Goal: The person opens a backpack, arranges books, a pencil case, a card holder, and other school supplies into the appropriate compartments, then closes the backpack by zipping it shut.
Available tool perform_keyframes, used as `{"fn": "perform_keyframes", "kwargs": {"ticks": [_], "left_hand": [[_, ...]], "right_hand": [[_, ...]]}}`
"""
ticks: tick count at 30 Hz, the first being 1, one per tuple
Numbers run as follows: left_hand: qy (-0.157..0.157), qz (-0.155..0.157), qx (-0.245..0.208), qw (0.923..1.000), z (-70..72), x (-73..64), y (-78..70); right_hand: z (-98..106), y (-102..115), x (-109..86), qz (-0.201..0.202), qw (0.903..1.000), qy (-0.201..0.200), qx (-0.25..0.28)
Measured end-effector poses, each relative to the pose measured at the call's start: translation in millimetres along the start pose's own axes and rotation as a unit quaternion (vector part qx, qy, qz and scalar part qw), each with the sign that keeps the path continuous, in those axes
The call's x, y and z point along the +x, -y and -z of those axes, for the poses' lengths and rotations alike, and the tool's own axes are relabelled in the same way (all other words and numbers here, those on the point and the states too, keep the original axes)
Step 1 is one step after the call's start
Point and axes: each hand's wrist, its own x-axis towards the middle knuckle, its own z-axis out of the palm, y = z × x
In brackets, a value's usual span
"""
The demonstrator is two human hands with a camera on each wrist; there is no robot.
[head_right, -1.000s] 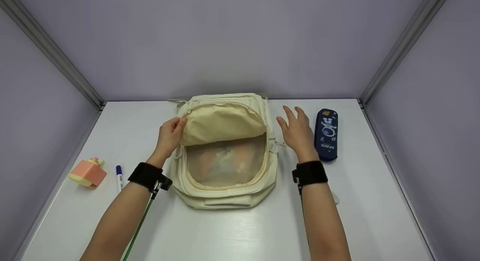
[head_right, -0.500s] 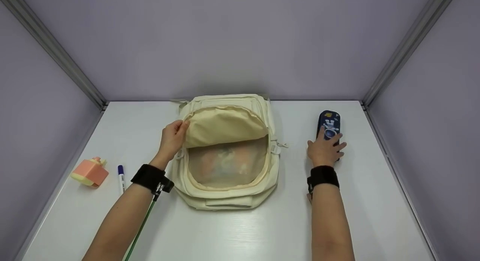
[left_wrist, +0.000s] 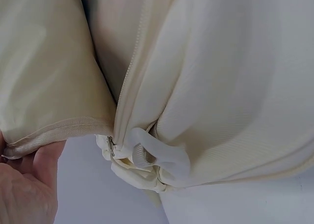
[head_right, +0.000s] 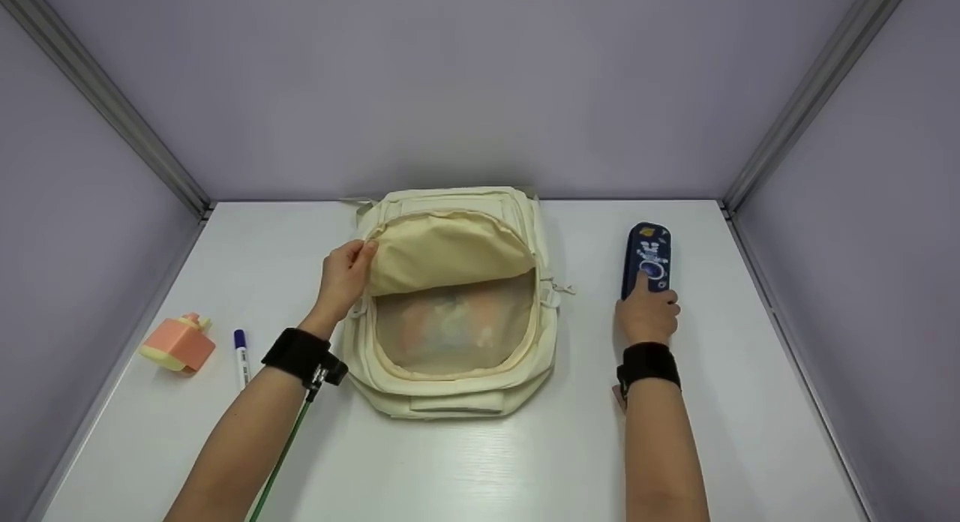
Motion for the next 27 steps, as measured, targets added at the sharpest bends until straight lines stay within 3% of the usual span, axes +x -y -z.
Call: {"fn": "perform_keyframes", "kwargs": {"ticks": [15, 22, 27], "left_hand": [[-0.003, 0.002, 0.010, 0.9999, 1.3, 3.2, -2.5], [-0.003, 0.001, 0.025, 0.9997, 1.1, 4.1, -2.0], [-0.005, -0.006, 0.023, 0.9997, 0.1, 4.6, -2.5]], "right_hand": [[-4.0, 19.3, -26.0, 0.030, 0.9995, 0.002, -0.004], [6.5, 26.9, -36.5, 0.048, 0.9968, -0.064, 0.005], [16.3, 35.0, -46.6, 0.074, 0.9880, -0.132, 0.030]]}}
